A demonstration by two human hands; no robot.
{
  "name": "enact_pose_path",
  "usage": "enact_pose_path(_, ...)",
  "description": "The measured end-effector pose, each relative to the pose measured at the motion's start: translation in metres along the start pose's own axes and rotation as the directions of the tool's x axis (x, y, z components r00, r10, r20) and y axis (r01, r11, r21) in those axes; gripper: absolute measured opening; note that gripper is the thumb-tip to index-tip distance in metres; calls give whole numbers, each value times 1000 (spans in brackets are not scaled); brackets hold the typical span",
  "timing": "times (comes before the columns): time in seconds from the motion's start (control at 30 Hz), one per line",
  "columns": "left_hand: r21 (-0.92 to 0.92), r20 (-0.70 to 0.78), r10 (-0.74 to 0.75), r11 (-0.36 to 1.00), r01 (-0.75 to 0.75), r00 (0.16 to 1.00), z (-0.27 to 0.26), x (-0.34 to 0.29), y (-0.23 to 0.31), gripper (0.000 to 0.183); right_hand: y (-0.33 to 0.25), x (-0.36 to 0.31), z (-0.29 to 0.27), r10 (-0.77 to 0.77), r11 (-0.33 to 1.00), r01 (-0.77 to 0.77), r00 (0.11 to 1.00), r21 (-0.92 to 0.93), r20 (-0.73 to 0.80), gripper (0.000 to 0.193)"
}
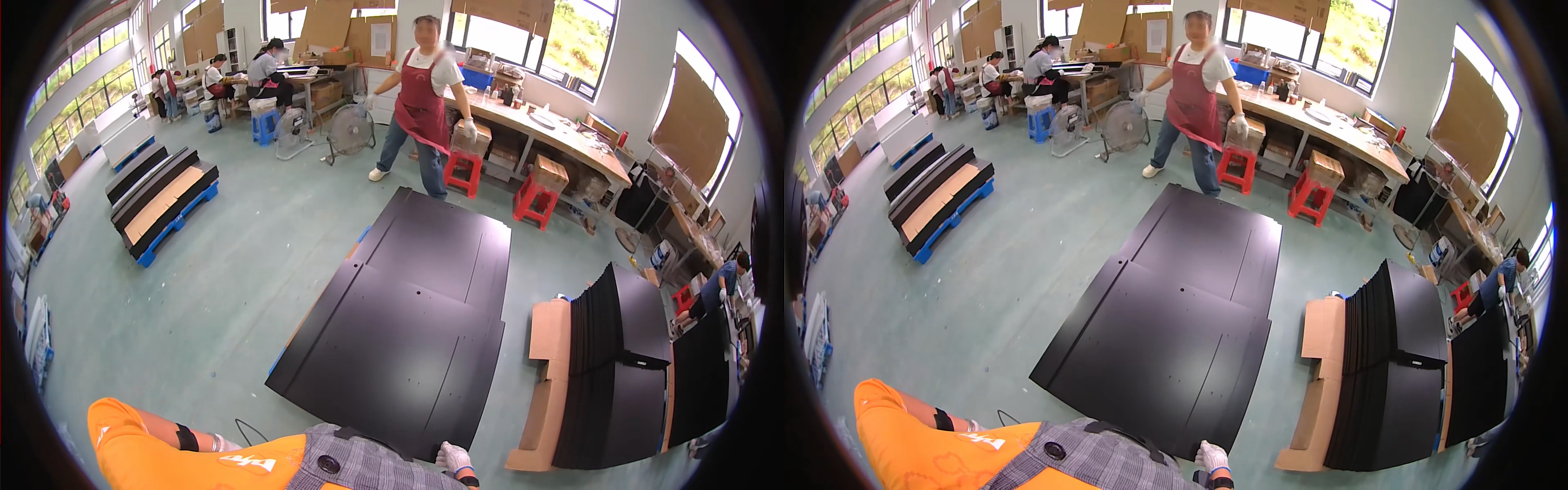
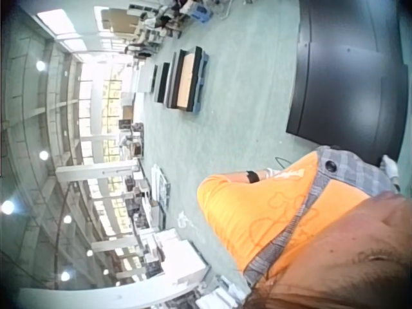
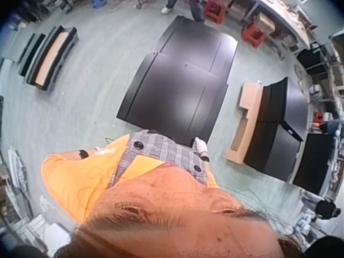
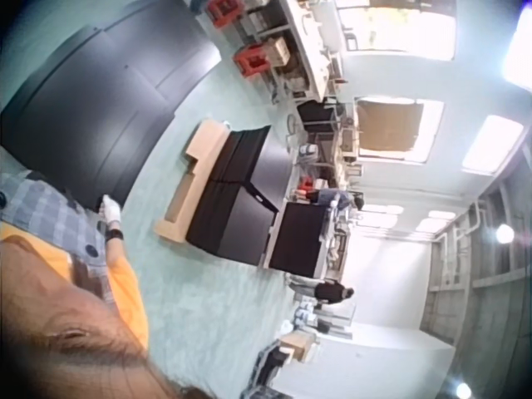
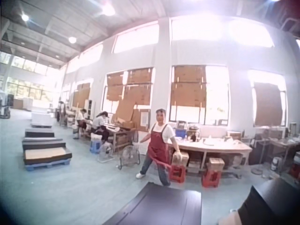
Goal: Marking specific points on black furniture panels using a white marker in a factory setting.
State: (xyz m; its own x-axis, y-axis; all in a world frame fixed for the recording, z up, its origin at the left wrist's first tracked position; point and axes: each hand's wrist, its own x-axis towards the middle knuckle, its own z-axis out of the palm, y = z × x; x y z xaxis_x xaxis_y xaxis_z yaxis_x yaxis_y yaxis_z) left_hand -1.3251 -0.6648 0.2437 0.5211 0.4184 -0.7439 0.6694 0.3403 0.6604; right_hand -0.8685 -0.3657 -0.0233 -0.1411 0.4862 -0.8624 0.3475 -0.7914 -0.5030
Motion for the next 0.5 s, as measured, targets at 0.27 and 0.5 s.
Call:
enact_pose_path(0.27, -54, -25, -14, 998, 13, 1000, 0, -5, -4, 45, 54, 57, -35, 84, 989, -91, 995, 116, 58, 36)
enact_pose_path(0.5, -93, -54, -44, 995, 39, 998, 5, -5, -5, 45, 52, 46, -32, 75, 994, -80, 995, 77, 68, 37)
